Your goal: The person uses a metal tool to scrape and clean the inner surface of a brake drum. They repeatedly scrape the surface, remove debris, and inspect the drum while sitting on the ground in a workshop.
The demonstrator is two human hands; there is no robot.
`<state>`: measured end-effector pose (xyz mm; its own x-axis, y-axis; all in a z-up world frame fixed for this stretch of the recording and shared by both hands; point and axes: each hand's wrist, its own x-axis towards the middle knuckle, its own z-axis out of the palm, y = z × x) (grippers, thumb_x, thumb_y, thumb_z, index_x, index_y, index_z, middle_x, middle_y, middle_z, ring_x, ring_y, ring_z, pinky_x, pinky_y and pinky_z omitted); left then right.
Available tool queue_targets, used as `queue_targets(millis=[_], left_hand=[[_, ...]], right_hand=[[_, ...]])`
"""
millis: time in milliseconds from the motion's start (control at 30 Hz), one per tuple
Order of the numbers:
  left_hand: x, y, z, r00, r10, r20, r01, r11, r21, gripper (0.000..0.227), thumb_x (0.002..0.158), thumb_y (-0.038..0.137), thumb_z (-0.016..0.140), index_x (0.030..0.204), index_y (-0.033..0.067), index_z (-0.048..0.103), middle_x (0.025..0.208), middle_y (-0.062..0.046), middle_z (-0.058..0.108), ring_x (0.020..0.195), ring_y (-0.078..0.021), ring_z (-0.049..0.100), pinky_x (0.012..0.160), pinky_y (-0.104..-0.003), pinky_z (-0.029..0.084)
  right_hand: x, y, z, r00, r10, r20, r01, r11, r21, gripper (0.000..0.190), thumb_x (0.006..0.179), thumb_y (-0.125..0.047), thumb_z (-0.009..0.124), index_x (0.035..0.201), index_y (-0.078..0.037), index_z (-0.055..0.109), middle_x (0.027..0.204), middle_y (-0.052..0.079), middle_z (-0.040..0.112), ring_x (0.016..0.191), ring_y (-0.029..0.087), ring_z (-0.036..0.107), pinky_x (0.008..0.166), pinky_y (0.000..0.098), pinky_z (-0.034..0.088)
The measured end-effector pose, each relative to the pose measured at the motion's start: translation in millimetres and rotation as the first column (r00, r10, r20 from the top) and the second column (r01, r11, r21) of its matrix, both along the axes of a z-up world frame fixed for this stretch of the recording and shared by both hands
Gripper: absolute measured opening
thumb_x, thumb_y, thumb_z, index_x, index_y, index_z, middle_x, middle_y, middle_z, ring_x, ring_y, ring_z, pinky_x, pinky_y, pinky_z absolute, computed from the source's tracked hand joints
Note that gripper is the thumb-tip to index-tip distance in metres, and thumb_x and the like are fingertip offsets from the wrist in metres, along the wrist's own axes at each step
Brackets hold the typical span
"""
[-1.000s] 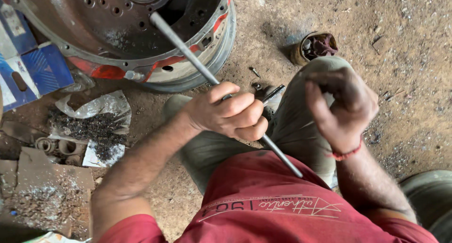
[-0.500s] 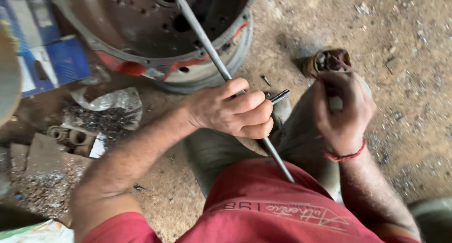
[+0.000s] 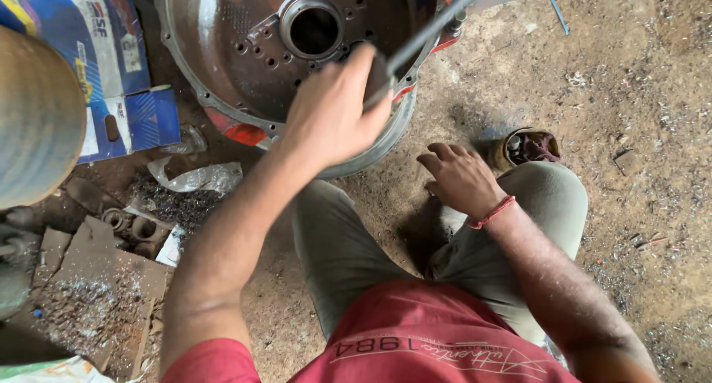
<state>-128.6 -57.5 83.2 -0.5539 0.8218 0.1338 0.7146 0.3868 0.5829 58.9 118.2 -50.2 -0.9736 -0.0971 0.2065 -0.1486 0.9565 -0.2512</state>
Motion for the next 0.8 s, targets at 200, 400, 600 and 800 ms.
queue_targets(millis=[200, 400, 600, 800], left_hand=[[-44.5, 61.1, -37.0, 0.989, -0.067, -0.135, 0.049, 0.99, -0.129, 0.023, 0.087, 0.011, 0.071, 0.101, -0.0008, 0.057, 0.074, -0.017, 0.071, 0.065, -0.0312, 0.075, 0.058, -0.043, 0.06], [-59.8, 91.4, -73.9, 0.941, -0.187, -0.283, 0.166, 0.981, -0.097, 0.032, 0.079, 0.012, 0.078, 0.1, -0.0018, 0.059, 0.077, -0.02, 0.071, 0.071, -0.0343, 0.074, 0.063, -0.044, 0.06], [-65.5, 99.3, -74.6, 0.932, -0.296, -0.208, 0.243, 0.938, -0.247, 0.027, 0.084, 0.009, 0.074, 0.104, -0.0011, 0.058, 0.08, -0.017, 0.071, 0.073, -0.0315, 0.075, 0.064, -0.043, 0.06], [-71.9, 100.2, -66.0, 0.8, -0.503, -0.328, 0.445, 0.863, -0.239, 0.029, 0.084, 0.012, 0.077, 0.103, 0.0006, 0.058, 0.08, -0.016, 0.072, 0.08, -0.035, 0.075, 0.069, -0.047, 0.059]], right_hand=[[2.5, -1.5, -5.7, 0.951, -0.024, 0.31, 0.08, 0.982, -0.168, 0.026, 0.093, -0.025, 0.069, 0.114, -0.01, 0.071, 0.108, 0.01, 0.071, 0.084, 0.03, 0.073, 0.074, 0.0431, 0.06], [15.3, -1.9, -8.2, 0.959, -0.048, 0.278, 0.103, 0.977, -0.184, 0.021, 0.091, -0.025, 0.07, 0.104, -0.009, 0.073, 0.103, 0.01, 0.073, 0.086, 0.032, 0.072, 0.074, 0.0446, 0.059], [16.4, 10.2, 23.4, 0.996, 0.018, 0.084, 0.004, 0.968, -0.251, 0.018, 0.095, -0.017, 0.069, 0.108, -0.005, 0.072, 0.103, 0.01, 0.073, 0.088, 0.03, 0.072, 0.074, 0.0416, 0.059], [-17.4, 48.0, 107.0, 0.847, -0.141, -0.513, 0.255, 0.954, 0.159, 0.018, 0.095, -0.015, 0.074, 0.106, -0.002, 0.07, 0.117, 0.016, 0.072, 0.101, 0.028, 0.068, 0.084, 0.0382, 0.057]])
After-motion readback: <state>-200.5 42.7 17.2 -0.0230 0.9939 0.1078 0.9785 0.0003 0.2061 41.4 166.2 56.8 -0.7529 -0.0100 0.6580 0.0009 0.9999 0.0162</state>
